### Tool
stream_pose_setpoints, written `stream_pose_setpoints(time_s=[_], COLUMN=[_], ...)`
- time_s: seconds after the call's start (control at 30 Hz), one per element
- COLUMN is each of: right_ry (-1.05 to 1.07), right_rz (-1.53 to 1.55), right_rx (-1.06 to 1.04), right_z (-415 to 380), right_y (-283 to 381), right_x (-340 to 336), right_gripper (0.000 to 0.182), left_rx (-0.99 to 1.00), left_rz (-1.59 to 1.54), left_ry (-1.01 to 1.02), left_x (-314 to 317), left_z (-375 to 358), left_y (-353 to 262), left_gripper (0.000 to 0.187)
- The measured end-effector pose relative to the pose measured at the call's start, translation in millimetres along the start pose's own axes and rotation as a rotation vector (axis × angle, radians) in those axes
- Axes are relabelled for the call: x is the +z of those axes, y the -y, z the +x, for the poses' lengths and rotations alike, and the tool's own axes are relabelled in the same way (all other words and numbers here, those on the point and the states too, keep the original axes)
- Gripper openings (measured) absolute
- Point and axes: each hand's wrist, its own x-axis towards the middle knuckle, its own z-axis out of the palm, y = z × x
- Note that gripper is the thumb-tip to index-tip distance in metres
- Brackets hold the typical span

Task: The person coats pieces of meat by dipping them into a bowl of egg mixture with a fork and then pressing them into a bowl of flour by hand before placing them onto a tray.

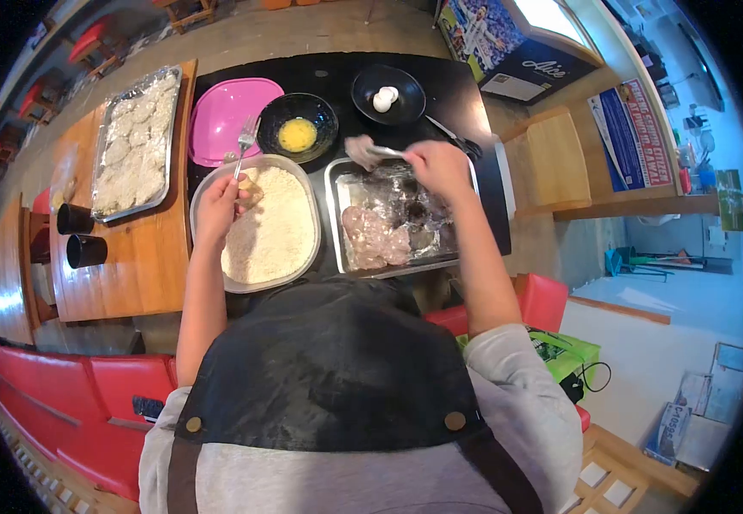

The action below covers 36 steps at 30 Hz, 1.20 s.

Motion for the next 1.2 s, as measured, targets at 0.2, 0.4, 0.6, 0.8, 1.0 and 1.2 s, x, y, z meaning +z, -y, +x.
stream_pose_setpoints(time_s=[0.2, 0.4, 0.6, 0.8, 1.0, 1.2], right_ry=[0.069, -0.157, -0.191, -0.222, 0.081, 0.360], right_rz=[-0.055, -0.243, -0.122, -0.023, -0.241, -0.230], right_rx=[-0.067, -0.370, -0.304, -0.034, 0.087, 0.342], right_z=[76.2, 85.7, 77.3, 50.3, -37.0, -108.0], right_y=[76.5, 69.2, 57.3, 43.8, -30.5, -82.0], right_x=[67.8, 93.5, 74.8, 37.4, 24.3, 19.3], right_gripper=[0.025, 0.015, 0.015, 0.022, 0.016, 0.021], left_rx=[0.025, 0.043, 0.053, 0.064, 0.055, 0.069], left_rz=[-0.002, 0.032, 0.034, 0.028, 0.053, 0.093], left_ry=[-0.008, -0.035, -0.035, -0.029, -0.028, -0.002], left_x=[4.3, 9.6, 16.9, 11.1, 3.5, 9.7], left_z=[3.0, -4.7, -3.4, -4.9, 1.1, 3.9], left_y=[0.7, -2.1, -3.8, -10.1, 0.5, -1.6], left_gripper=[0.024, 0.025, 0.025, 0.024, 0.023, 0.025])
